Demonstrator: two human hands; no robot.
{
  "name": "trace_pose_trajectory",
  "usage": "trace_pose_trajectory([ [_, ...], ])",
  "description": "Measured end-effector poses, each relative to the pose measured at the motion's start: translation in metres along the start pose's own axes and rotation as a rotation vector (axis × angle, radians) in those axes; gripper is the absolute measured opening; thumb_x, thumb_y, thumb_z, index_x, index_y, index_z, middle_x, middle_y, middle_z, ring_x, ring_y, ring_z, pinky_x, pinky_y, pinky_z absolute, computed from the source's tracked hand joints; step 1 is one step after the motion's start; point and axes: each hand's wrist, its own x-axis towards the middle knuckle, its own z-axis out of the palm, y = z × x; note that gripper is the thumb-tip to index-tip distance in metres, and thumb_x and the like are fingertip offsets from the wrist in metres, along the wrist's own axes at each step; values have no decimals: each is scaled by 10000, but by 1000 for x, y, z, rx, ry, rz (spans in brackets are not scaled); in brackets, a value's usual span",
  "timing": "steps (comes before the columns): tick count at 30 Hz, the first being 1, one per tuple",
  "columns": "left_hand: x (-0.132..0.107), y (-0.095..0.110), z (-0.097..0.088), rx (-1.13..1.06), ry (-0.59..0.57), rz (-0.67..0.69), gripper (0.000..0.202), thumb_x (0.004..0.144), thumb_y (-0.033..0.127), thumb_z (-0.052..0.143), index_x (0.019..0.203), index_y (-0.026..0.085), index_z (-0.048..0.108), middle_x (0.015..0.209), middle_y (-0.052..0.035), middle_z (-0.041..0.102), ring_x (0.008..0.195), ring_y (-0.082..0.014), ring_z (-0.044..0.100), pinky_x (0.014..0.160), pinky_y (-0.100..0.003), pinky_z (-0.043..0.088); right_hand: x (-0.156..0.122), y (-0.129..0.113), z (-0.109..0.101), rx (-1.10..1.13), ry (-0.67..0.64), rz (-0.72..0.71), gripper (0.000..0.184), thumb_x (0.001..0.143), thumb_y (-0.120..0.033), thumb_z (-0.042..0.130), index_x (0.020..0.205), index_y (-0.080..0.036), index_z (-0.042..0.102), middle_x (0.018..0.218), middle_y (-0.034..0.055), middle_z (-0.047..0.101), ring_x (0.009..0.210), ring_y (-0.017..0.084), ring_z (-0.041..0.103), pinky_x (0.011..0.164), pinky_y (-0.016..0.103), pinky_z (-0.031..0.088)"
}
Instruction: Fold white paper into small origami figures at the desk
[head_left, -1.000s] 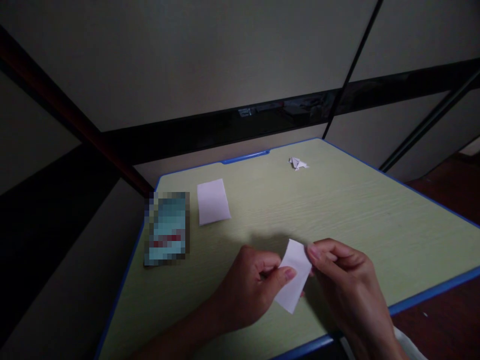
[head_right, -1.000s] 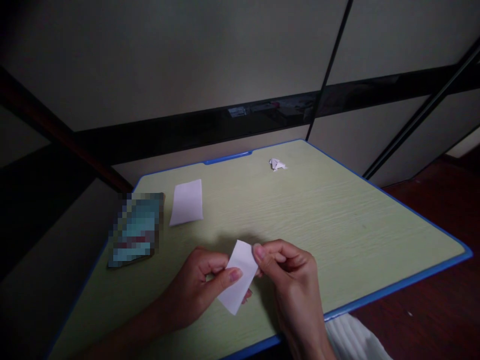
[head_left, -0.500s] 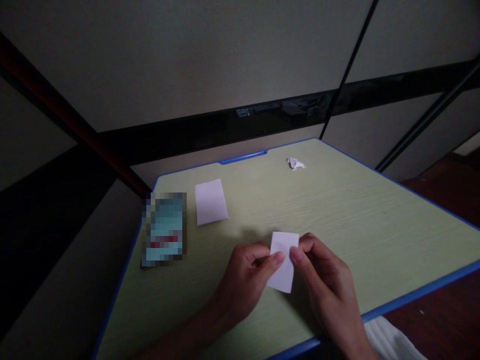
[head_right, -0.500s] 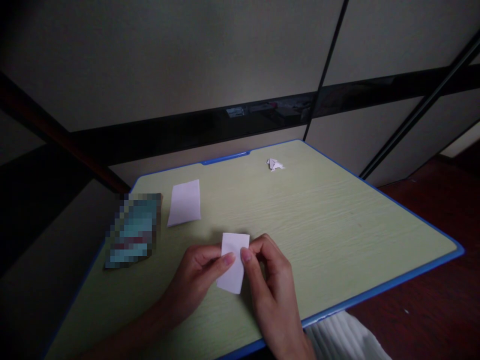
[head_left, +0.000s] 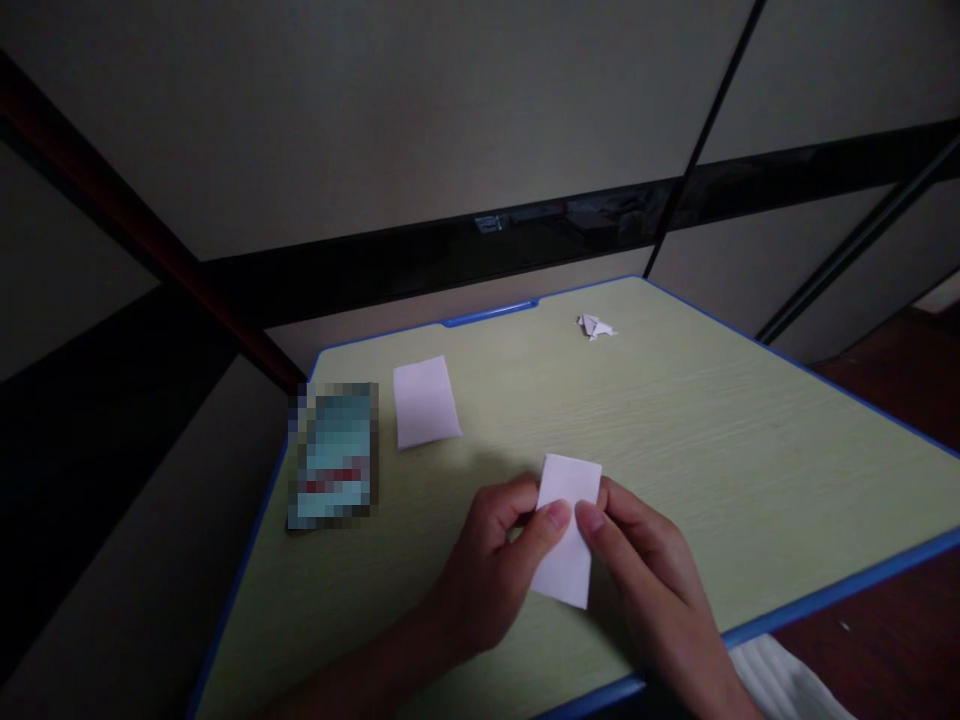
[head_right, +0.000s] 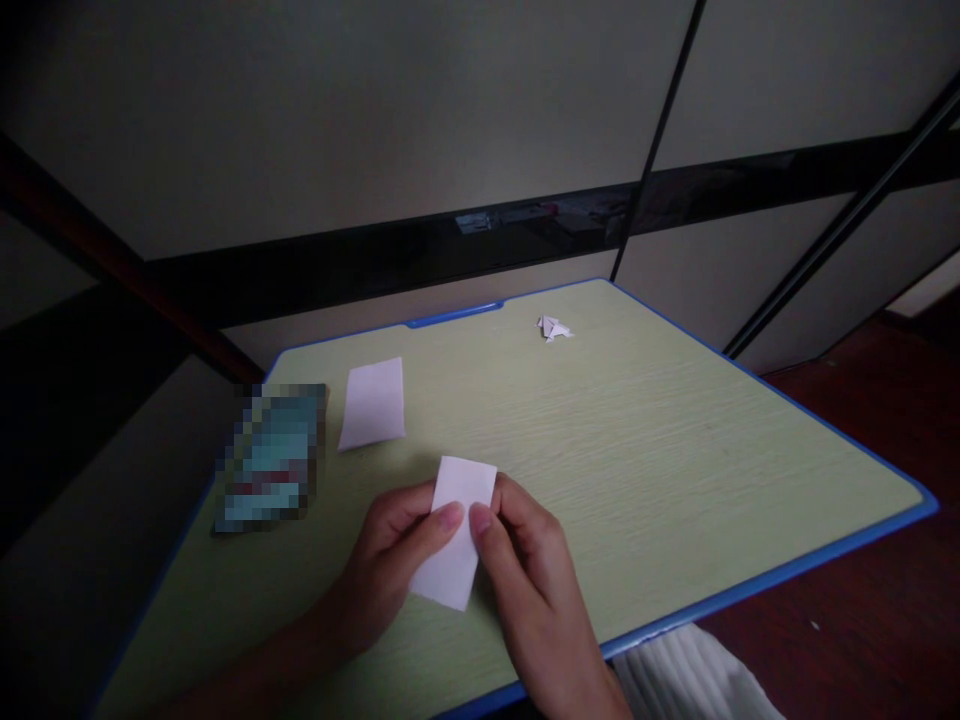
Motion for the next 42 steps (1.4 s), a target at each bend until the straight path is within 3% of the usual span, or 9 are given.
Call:
trace_pose_trajectory([
  [6,1,0,2,-119,84,-74,272,761,344,464,572,149,471,482,44,389,428,-72,370,396,-182,280,-2,12,15,122,35,82,225,823,-359,460,799,-184,600,598,-22,474,554,117,417,482,203,340],
  [9,2,-1,3,-201,66,-124,277,760,362,459,575,155,458,458,43,409,388,-82,405,370,-188,290,-5,14,18,99,5,85,255,823,-381,446,735,-179,575,566,-35,420,511,105,373,449,194,321],
  [13,4,-6,3,-249,98,-76,288,745,345,508,548,139,463,483,48,366,442,-61,336,415,-180,262,-8,12,15,6,54,30,304,822,-389,431,614,-177,496,548,-40,372,494,103,337,430,198,295],
  [18,5,-16,4,-351,102,-114,309,734,356,541,540,135,444,504,46,360,490,-64,305,463,-196,266,-10,11,11,-141,110,-28,346,842,-373,385,543,-199,367,509,-57,305,457,98,266,402,208,250],
  [24,5,-13,3,-349,104,-101,305,748,348,535,546,127,478,491,38,413,484,-65,354,468,-195,295,-7,11,0,-196,30,0,337,851,-355,400,556,-191,416,503,-55,343,461,99,308,423,213,266],
  [28,4,-6,7,-289,51,-63,258,752,282,533,559,111,541,511,9,509,487,-69,431,476,-187,345,-7,11,-8,-57,40,-40,219,847,-309,442,670,-194,501,604,-29,487,568,112,432,526,215,341],
  [32,4,-2,8,-277,33,-117,127,696,214,587,624,109,587,578,6,552,510,-65,466,487,-173,384,-6,12,-13,123,110,-34,184,839,-309,467,688,-206,492,574,-50,441,530,96,392,467,186,314],
  [38,10,2,-3,-257,-24,-154,133,668,215,579,584,113,561,520,19,509,484,-71,449,424,-169,370,-2,10,-25,237,4,94,264,792,-321,539,591,-178,445,536,-51,424,467,76,334,406,165,268],
  [42,10,2,-1,-237,-189,-270,161,601,238,597,526,125,510,489,30,468,453,-76,441,425,-195,368,0,8,-30,419,56,195,309,765,-347,566,569,-186,390,497,-74,373,423,64,285,388,160,247],
])
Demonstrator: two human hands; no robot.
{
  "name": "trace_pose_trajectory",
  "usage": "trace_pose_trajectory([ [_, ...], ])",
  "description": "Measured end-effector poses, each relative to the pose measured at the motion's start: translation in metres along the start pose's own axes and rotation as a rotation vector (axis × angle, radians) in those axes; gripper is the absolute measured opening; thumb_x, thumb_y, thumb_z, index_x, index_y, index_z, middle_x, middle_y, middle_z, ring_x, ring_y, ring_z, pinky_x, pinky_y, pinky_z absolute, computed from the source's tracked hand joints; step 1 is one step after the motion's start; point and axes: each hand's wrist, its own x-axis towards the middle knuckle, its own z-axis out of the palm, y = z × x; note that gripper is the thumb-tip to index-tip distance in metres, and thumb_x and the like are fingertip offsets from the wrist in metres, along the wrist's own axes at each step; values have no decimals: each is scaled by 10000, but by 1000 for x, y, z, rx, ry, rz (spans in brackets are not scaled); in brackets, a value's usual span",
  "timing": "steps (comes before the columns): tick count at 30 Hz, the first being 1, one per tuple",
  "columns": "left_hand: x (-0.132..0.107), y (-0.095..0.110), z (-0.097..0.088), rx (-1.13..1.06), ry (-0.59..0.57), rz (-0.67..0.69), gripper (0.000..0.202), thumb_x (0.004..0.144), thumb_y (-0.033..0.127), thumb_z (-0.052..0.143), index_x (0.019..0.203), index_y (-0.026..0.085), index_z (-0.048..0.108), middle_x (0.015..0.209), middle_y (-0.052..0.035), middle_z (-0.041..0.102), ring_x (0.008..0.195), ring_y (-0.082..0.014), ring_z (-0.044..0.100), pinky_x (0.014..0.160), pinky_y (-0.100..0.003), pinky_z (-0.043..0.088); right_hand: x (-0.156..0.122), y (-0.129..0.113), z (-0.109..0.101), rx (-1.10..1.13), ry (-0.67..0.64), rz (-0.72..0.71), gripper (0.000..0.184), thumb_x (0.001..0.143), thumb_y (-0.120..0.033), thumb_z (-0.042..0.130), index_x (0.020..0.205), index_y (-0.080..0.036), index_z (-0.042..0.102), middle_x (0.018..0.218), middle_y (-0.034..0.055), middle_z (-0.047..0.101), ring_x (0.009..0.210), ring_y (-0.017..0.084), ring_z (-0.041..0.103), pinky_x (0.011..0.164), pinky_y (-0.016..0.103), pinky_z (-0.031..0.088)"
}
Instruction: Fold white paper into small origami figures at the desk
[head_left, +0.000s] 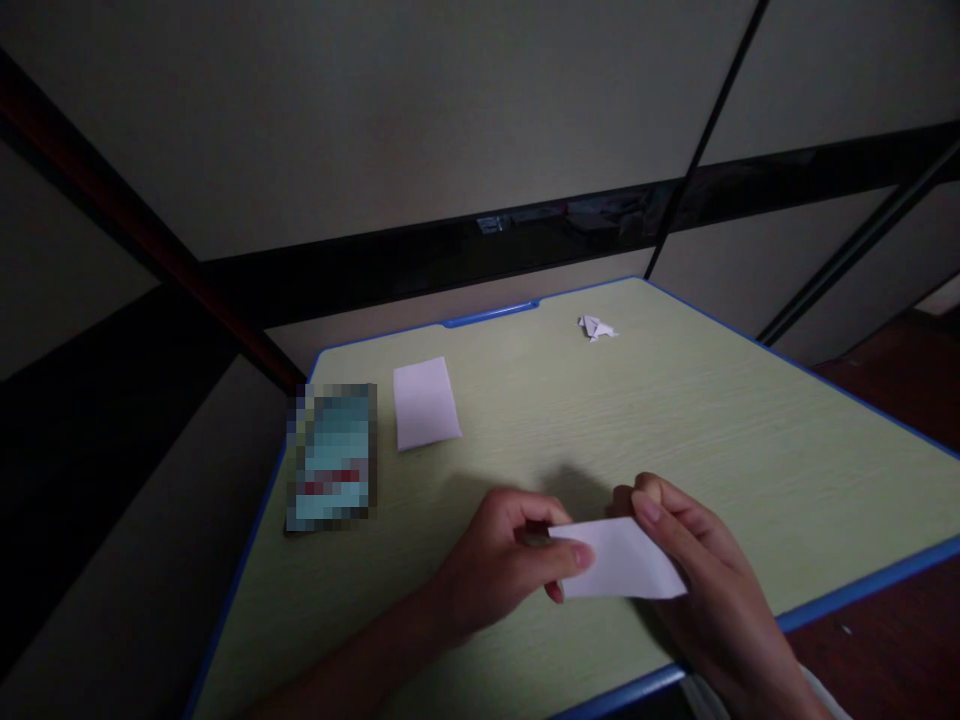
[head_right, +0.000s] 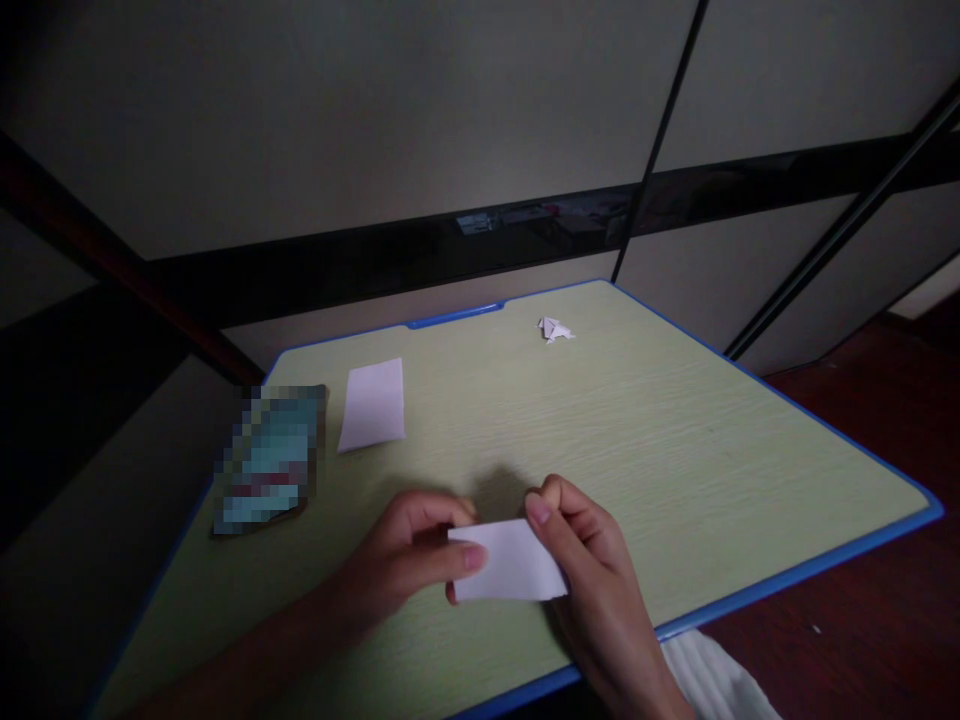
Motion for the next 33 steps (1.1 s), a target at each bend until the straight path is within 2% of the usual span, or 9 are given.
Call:
trace_pose_trajectory([
  [3,-2,-2,3,91,-101,-58,189,602,269,582,514,134,483,474,40,432,447,-70,410,427,-193,320,0,1,-2,0,-45,55,341,755,-375,569,558,-192,359,471,-84,338,404,61,244,370,165,220],
  [7,-5,-2,4,216,-144,-24,217,666,296,531,533,132,484,479,54,374,459,-54,324,419,-193,221,1,3,-2,-181,-205,74,363,746,-385,579,535,-181,365,472,-86,285,423,59,207,373,171,178],
  [9,-5,-2,3,225,-165,-18,237,698,313,500,544,135,478,482,59,351,456,-54,301,416,-198,206,1,3,-1,-266,-238,57,369,746,-396,574,528,-177,373,484,-83,275,440,62,209,385,177,177],
  [15,-5,-2,0,180,-179,-38,264,726,317,461,525,153,415,471,62,327,446,-55,281,408,-201,195,-2,0,3,-347,-242,114,414,743,-487,519,497,-175,402,453,-85,252,408,58,187,368,195,156],
  [21,-7,3,1,198,-204,-31,205,700,271,408,525,167,385,468,63,305,439,-59,269,400,-199,193,-6,-1,2,-350,-212,96,434,735,-473,534,467,-182,354,453,-81,238,410,61,181,369,207,131],
  [27,-9,10,0,225,-260,10,178,698,219,393,528,168,386,476,59,309,437,-59,264,404,-200,202,-9,-3,8,-323,-166,68,466,706,-484,556,441,-194,306,438,-85,201,398,63,149,364,219,117],
  [33,-8,14,-4,283,-310,102,206,696,153,396,491,167,374,481,59,299,471,-67,271,444,-212,211,-10,-10,3,-318,-91,59,465,678,-470,590,428,-189,317,448,-80,211,405,64,159,374,222,115],
])
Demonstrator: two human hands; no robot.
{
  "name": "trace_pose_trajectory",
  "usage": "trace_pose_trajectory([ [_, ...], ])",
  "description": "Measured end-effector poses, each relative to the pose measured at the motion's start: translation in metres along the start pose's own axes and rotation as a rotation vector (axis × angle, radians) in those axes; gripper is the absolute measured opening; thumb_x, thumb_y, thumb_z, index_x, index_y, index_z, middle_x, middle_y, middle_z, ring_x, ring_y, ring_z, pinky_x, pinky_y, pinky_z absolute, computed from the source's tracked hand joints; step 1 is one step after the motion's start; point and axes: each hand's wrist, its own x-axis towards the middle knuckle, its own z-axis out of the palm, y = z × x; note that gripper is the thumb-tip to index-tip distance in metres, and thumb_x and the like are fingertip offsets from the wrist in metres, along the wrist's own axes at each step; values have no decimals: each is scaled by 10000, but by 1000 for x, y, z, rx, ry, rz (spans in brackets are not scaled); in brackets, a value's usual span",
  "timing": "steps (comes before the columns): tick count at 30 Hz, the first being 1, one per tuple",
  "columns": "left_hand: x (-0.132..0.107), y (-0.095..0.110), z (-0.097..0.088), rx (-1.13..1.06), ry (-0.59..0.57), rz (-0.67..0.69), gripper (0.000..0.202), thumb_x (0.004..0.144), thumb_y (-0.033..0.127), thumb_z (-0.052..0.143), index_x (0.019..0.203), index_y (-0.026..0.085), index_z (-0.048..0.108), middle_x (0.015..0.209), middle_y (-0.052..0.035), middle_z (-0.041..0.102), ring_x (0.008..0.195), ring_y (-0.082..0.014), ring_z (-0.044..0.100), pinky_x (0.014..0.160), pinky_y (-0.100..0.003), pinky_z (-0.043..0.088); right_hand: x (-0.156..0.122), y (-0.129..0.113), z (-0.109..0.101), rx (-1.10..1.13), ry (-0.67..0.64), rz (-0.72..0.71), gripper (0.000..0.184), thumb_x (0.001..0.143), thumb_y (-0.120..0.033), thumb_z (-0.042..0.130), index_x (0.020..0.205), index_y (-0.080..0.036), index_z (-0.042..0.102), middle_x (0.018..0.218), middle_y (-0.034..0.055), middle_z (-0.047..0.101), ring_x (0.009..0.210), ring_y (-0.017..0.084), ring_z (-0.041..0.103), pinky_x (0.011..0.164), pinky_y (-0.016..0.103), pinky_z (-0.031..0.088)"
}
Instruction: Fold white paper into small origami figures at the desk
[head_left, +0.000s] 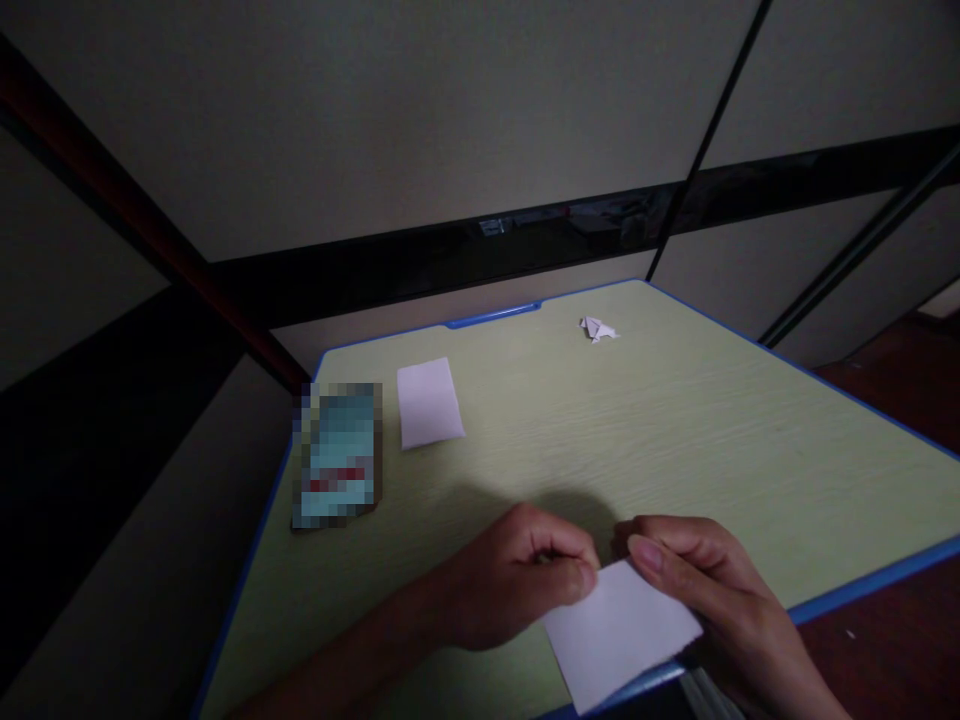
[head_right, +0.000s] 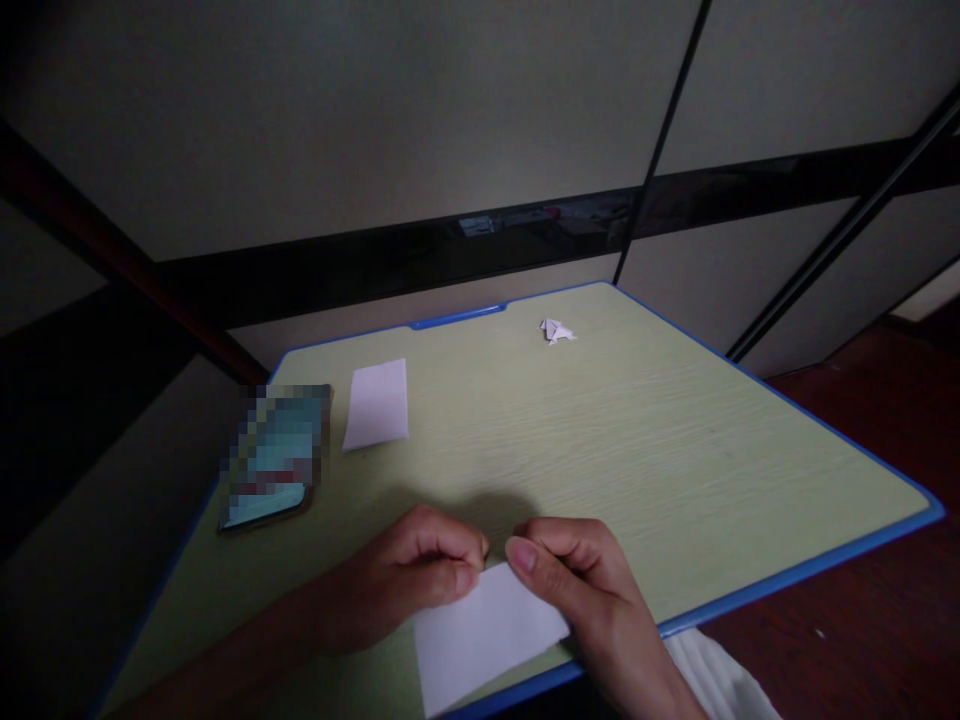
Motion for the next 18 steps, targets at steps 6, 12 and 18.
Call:
trace_pose_trajectory([
  [6,-3,6,-5,16,-26,-33,200,684,129,383,490,164,419,501,33,416,483,-73,383,471,-202,288,-1,-6,-10,50,175,-29,421,653,-435,630,410,-176,403,438,-71,250,397,66,189,368,227,123],
  [12,-4,4,-20,44,43,35,226,673,161,405,448,156,427,463,31,406,453,-69,364,459,-202,293,-1,-12,-26,81,331,-136,311,621,-389,675,452,-192,503,460,-35,351,405,97,306,355,221,251],
  [18,1,-1,-16,-45,317,103,244,767,307,376,678,143,534,667,-29,528,605,-119,488,450,-192,366,2,-3,-10,-34,355,-197,349,721,-423,581,482,-181,505,472,-32,349,448,102,294,382,212,224],
])
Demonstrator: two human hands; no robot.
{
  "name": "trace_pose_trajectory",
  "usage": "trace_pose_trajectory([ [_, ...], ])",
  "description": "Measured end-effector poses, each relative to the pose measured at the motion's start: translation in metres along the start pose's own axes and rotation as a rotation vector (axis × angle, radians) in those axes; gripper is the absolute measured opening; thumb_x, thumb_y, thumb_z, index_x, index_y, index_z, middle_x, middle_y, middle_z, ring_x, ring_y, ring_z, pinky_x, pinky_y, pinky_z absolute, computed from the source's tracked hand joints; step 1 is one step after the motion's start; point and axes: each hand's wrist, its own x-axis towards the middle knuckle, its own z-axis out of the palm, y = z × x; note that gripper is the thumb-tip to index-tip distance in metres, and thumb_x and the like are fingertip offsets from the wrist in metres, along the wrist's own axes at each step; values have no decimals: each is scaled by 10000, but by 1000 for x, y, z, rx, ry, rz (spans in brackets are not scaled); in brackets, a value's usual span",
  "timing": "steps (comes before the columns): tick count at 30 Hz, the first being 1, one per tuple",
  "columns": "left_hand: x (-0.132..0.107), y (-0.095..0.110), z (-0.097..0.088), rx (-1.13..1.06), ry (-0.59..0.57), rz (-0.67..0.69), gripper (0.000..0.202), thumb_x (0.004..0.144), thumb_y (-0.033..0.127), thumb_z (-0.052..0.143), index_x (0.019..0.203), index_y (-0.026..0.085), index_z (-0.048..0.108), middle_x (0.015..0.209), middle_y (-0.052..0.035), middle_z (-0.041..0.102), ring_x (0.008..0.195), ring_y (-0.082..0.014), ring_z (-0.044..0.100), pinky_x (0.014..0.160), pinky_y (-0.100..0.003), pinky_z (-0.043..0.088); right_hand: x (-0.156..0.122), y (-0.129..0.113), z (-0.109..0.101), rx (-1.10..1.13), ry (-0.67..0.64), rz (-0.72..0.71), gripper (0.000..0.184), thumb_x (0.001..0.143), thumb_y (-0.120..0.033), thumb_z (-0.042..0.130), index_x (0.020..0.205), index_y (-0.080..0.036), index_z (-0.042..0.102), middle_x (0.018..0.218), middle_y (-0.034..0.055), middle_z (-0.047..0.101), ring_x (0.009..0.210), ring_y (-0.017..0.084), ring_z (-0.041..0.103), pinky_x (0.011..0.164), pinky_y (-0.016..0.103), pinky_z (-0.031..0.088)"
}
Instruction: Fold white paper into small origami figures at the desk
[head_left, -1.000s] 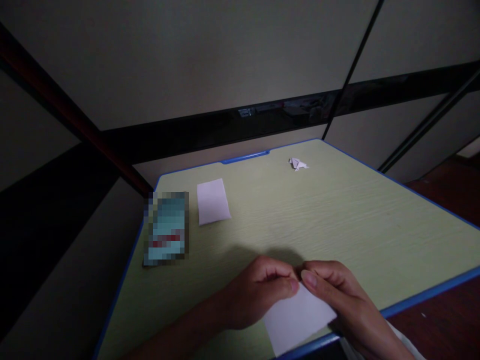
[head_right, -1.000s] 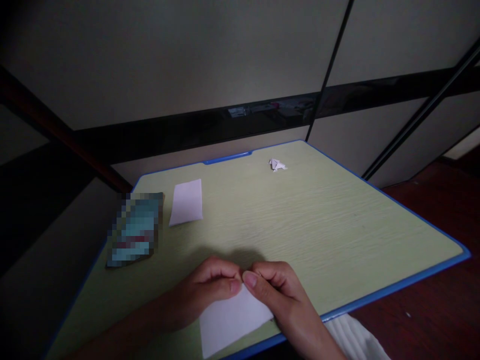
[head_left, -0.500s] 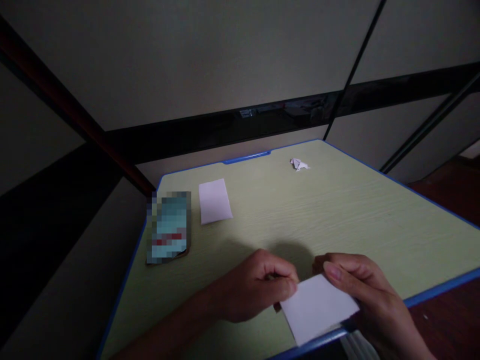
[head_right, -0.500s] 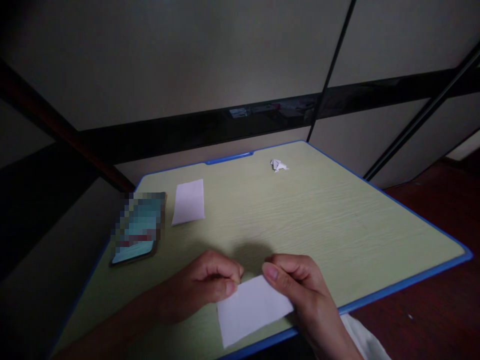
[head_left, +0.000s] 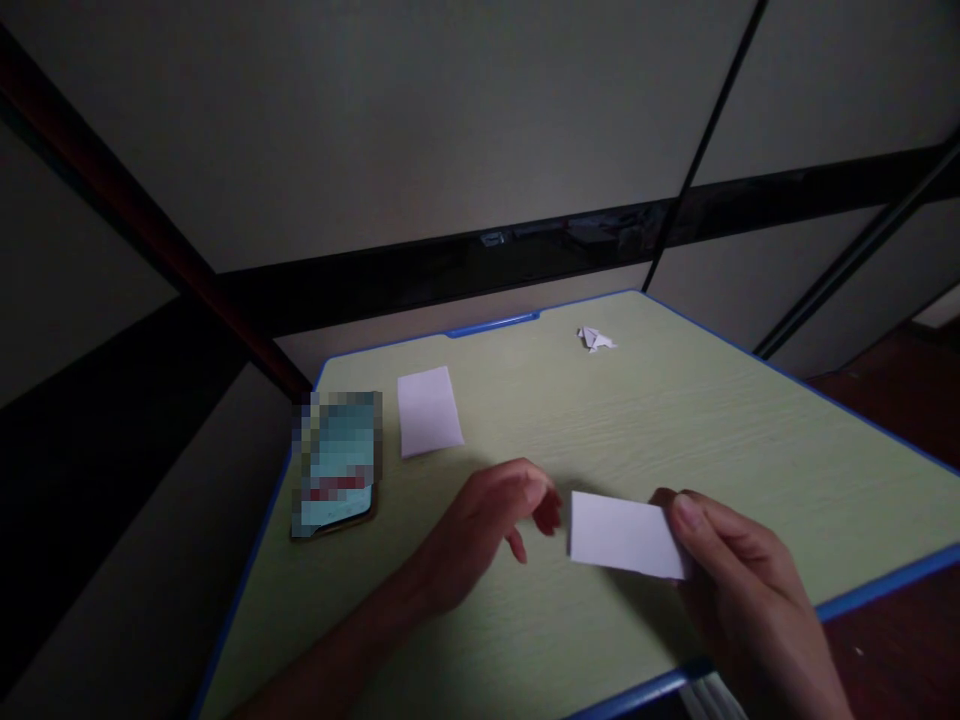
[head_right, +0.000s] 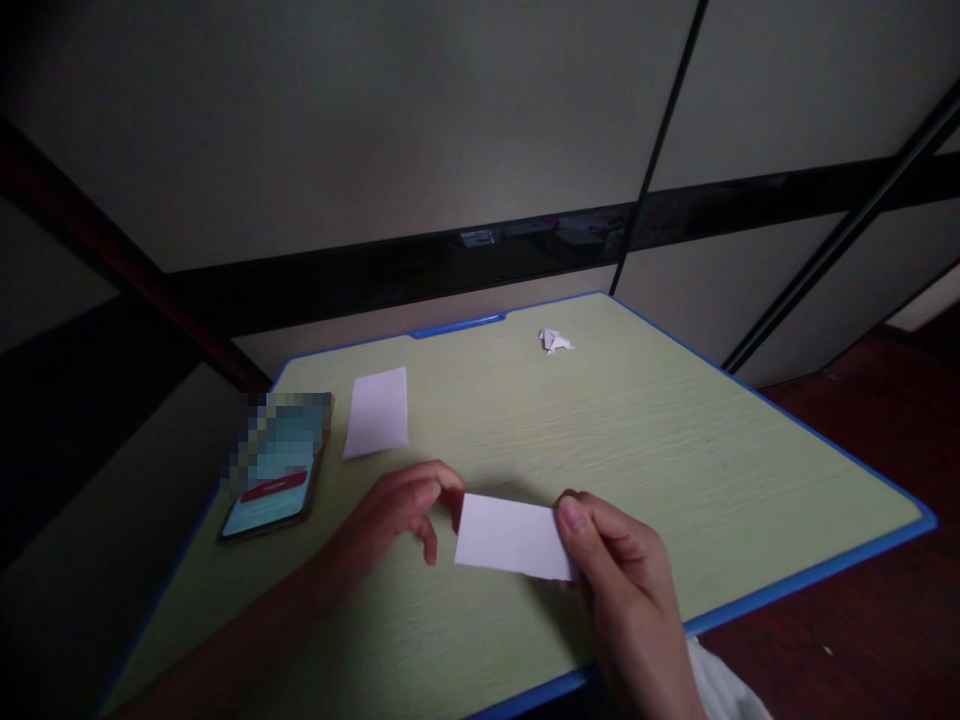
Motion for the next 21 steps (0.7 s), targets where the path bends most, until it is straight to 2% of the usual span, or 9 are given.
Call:
trace_pose_trajectory([
  [2,-1,1,7,76,28,-16,211,757,322,428,705,147,533,616,2,495,543,-100,458,463,-195,365,-2,5,9,-74,-61,-32,366,755,-416,542,484,-175,492,473,-29,354,452,104,302,392,220,227],
  [5,-3,3,14,210,156,-16,189,726,252,494,567,151,487,498,44,414,467,-74,382,443,-186,301,-4,7,15,-149,-139,-57,342,780,-400,508,525,-173,502,495,-31,353,457,104,307,398,222,235],
  [7,-4,2,15,259,199,-2,210,733,233,496,540,151,475,489,48,401,466,-72,365,445,-188,283,-5,4,15,-209,-207,-60,324,795,-391,482,555,-174,506,513,-32,361,464,105,314,403,220,246],
  [11,-4,-5,15,340,155,23,234,767,244,473,552,152,469,513,43,406,508,-82,382,473,-198,276,-6,-5,15,-380,-388,-87,299,825,-342,439,585,-178,511,544,-20,408,505,122,384,445,227,305],
  [14,-6,-9,17,395,109,40,302,793,262,443,511,159,407,493,50,352,502,-82,351,475,-207,254,-6,-7,17,-464,-477,-136,270,849,-282,407,632,-182,534,588,-7,466,546,133,438,496,238,346],
  [17,-7,-10,20,445,85,47,333,806,262,420,493,165,361,486,52,317,496,-82,326,472,-214,239,-7,-4,20,-503,-514,-189,246,858,-242,388,668,-187,534,633,5,507,599,145,474,554,250,373],
  [21,-8,-9,22,485,92,54,337,810,254,414,493,169,338,484,50,316,496,-82,331,478,-217,242,-7,0,21,-548,-492,-229,259,854,-244,378,632,-186,498,585,-11,464,547,131,448,507,238,352],
])
